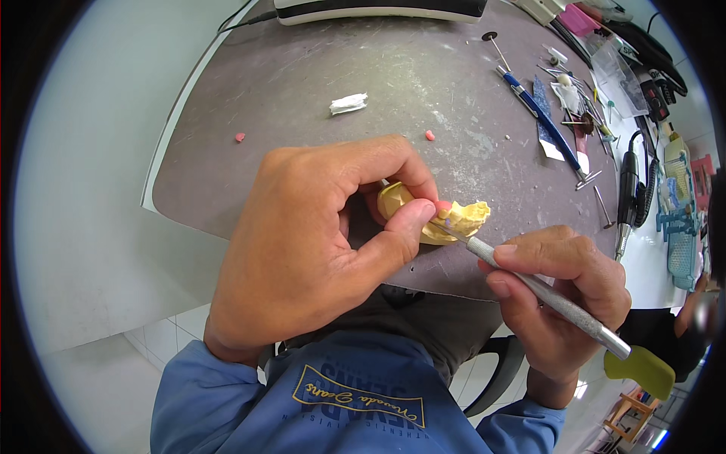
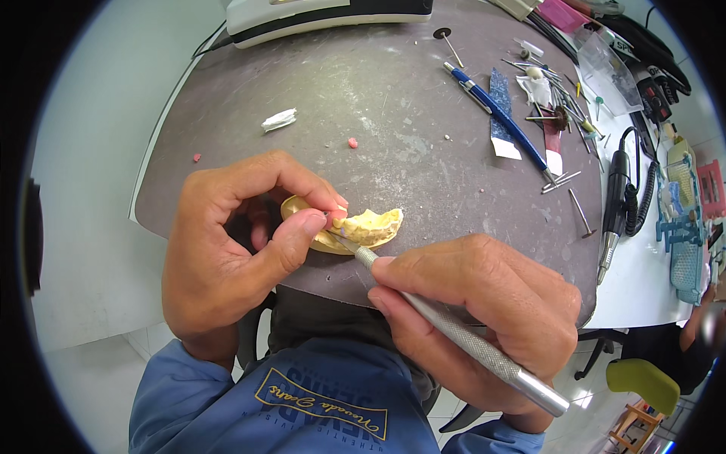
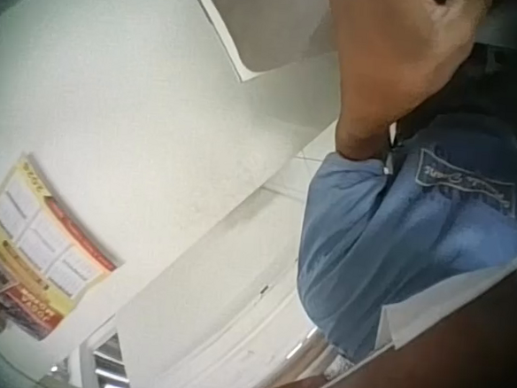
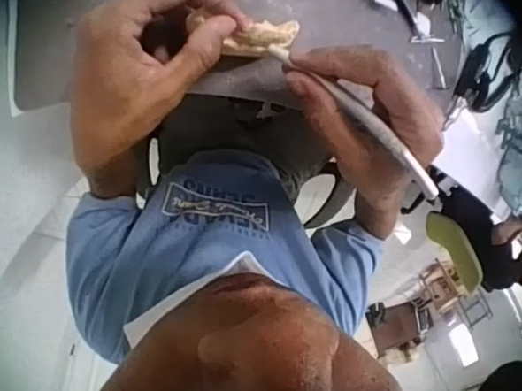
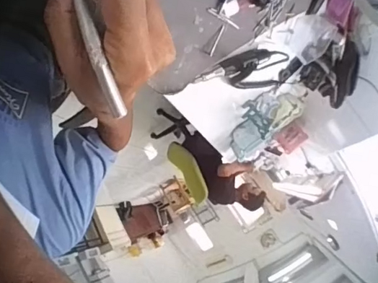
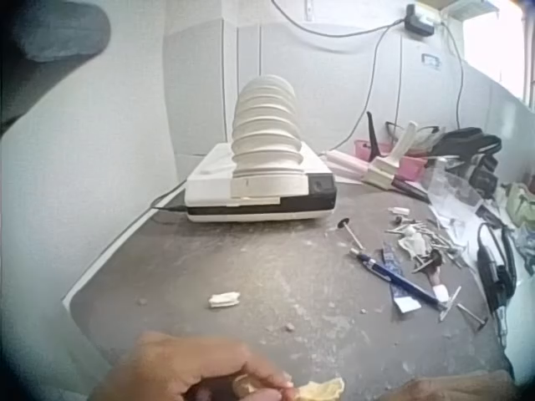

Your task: Carving and shaping a pink wax pattern on a yellow dental cast using a scalpel tool.

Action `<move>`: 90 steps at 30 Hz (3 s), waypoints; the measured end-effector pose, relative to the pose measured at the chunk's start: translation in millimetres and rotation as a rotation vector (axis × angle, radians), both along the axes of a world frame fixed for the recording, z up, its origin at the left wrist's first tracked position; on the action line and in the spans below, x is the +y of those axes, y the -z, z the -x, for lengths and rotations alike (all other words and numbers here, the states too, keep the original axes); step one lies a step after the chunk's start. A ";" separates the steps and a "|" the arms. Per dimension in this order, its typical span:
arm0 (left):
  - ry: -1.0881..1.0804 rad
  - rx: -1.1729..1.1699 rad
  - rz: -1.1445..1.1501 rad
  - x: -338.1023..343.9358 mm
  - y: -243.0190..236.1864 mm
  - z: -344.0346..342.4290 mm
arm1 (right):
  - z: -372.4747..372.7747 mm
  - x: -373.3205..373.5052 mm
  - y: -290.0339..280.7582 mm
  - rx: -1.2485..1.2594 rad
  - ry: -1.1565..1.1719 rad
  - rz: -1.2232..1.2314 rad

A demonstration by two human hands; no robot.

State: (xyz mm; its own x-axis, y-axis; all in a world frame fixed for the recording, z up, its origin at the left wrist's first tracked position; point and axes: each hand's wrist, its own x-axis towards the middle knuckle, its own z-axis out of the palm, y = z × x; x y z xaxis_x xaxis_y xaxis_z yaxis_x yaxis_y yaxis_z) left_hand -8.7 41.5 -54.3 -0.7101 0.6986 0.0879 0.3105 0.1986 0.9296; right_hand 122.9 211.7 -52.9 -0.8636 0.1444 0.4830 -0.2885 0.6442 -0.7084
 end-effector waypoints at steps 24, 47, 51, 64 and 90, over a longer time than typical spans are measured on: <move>0.037 0.049 -0.006 -2.9 4.9 2.8 | -2.8 -4.2 10.5 0.079 -0.004 0.012; 0.051 0.054 0.009 -4.7 4.5 3.5 | -1.4 -10.7 15.1 0.078 0.063 0.071; 0.061 0.049 0.044 -7.3 3.3 4.7 | -5.8 -7.5 13.7 0.116 0.022 0.091; -0.004 0.386 -0.031 -13.0 11.7 -13.8 | 12.6 -17.2 13.1 0.009 0.105 -0.302; 0.051 0.529 -0.273 -19.1 30.5 -13.5 | 15.6 -21.7 18.4 0.106 0.060 -0.336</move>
